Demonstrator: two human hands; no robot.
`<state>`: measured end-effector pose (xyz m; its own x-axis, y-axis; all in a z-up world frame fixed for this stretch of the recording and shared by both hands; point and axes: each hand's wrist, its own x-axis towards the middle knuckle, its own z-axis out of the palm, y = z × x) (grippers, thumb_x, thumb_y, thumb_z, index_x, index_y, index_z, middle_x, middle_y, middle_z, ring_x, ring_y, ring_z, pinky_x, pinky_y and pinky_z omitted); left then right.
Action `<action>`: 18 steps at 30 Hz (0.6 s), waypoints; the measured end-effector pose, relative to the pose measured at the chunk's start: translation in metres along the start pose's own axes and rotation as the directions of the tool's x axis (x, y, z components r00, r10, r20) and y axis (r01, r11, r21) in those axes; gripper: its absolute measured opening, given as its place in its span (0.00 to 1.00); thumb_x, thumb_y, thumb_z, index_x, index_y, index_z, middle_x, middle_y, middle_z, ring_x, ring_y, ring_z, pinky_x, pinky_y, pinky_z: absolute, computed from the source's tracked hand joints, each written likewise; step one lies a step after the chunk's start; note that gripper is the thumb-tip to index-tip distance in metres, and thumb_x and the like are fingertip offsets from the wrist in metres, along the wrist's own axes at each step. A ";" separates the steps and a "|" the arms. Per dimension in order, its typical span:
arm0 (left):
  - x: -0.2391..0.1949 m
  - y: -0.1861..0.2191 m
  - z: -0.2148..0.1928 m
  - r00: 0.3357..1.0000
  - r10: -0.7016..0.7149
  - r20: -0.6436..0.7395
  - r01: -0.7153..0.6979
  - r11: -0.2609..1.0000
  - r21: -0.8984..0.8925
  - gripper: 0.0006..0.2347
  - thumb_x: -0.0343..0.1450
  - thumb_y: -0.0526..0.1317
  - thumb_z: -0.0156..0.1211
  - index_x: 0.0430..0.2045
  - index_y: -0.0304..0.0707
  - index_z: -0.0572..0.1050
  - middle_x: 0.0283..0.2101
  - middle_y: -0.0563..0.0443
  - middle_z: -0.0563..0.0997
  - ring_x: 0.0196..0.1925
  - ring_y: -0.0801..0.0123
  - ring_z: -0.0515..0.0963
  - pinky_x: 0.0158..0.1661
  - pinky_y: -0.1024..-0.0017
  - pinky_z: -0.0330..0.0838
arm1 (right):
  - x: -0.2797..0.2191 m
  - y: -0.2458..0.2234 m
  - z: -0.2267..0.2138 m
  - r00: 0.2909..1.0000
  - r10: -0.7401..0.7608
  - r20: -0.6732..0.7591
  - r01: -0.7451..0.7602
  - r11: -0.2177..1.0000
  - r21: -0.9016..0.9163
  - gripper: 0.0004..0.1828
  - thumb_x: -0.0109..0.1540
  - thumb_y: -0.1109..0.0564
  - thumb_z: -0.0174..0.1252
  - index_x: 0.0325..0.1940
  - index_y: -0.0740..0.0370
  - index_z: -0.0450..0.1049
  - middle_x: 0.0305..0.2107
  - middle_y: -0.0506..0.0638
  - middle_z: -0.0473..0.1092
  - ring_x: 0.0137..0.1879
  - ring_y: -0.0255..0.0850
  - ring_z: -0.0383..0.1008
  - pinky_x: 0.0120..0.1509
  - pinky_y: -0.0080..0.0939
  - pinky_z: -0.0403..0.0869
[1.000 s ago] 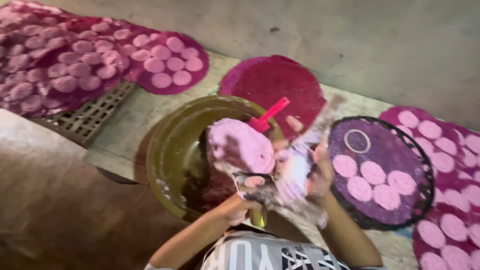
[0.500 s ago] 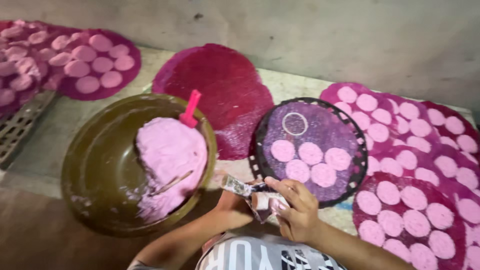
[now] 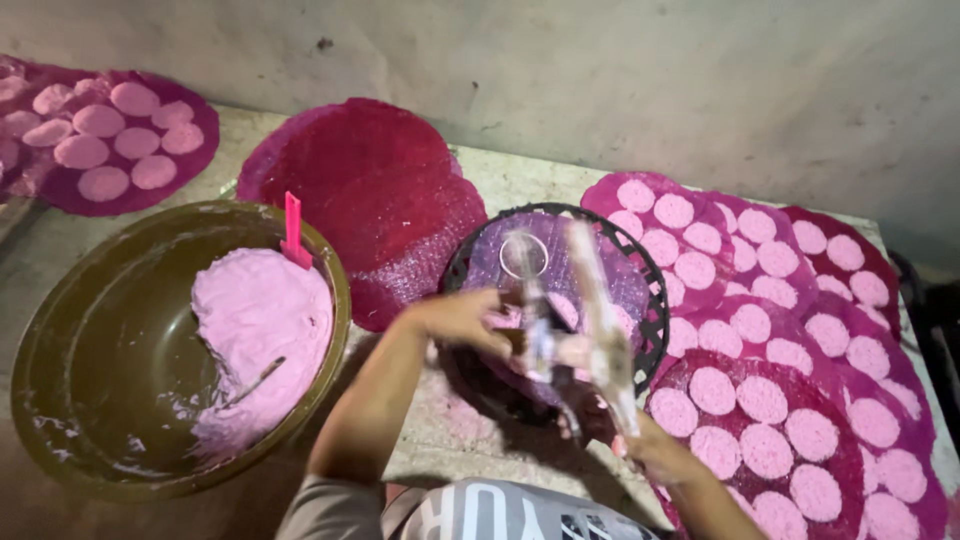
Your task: The person scoops pink dough from a large bowl using a metal scoop and a spatula. They press the dough into a circular mold on a perforated tray to form small round portions, then transfer the filled tray to a stack of similar trays.
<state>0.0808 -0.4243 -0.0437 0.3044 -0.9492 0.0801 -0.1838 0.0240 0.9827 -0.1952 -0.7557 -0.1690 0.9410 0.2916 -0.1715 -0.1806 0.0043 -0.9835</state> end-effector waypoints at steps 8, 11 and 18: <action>0.041 -0.180 -0.064 0.596 -0.365 -0.715 0.124 0.922 -0.368 0.17 0.77 0.36 0.52 0.60 0.31 0.72 0.53 0.44 0.79 0.54 0.63 0.75 0.55 0.67 0.69 | -0.039 0.063 -0.030 0.879 0.115 -0.463 -0.013 0.976 0.218 0.38 0.64 0.45 0.72 0.53 0.81 0.60 0.37 0.66 0.60 0.40 0.51 0.62 0.39 0.45 0.66; 0.023 -0.188 -0.035 0.480 -0.485 -0.731 -0.051 0.816 -0.575 0.17 0.77 0.30 0.47 0.62 0.33 0.71 0.49 0.46 0.78 0.45 0.64 0.74 0.49 0.69 0.70 | -0.017 0.046 -0.037 0.899 0.134 -0.416 0.055 0.910 0.412 0.35 0.65 0.42 0.66 0.57 0.77 0.63 0.43 0.69 0.66 0.45 0.56 0.69 0.43 0.47 0.68; -0.050 -0.098 0.104 0.357 -0.283 -0.890 0.166 0.957 -0.237 0.24 0.71 0.31 0.56 0.64 0.34 0.62 0.59 0.42 0.73 0.56 0.63 0.78 0.55 0.68 0.75 | -0.010 -0.018 0.005 0.871 0.032 -0.491 0.235 0.850 0.472 0.28 0.67 0.41 0.51 0.63 0.63 0.62 0.54 0.61 0.67 0.62 0.53 0.69 0.69 0.57 0.67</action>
<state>-0.0137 -0.4114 -0.1610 0.9927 -0.0659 -0.1005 0.0966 -0.0604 0.9935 -0.2029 -0.7539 -0.1491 0.9541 -0.2152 -0.2084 -0.0674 0.5237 -0.8492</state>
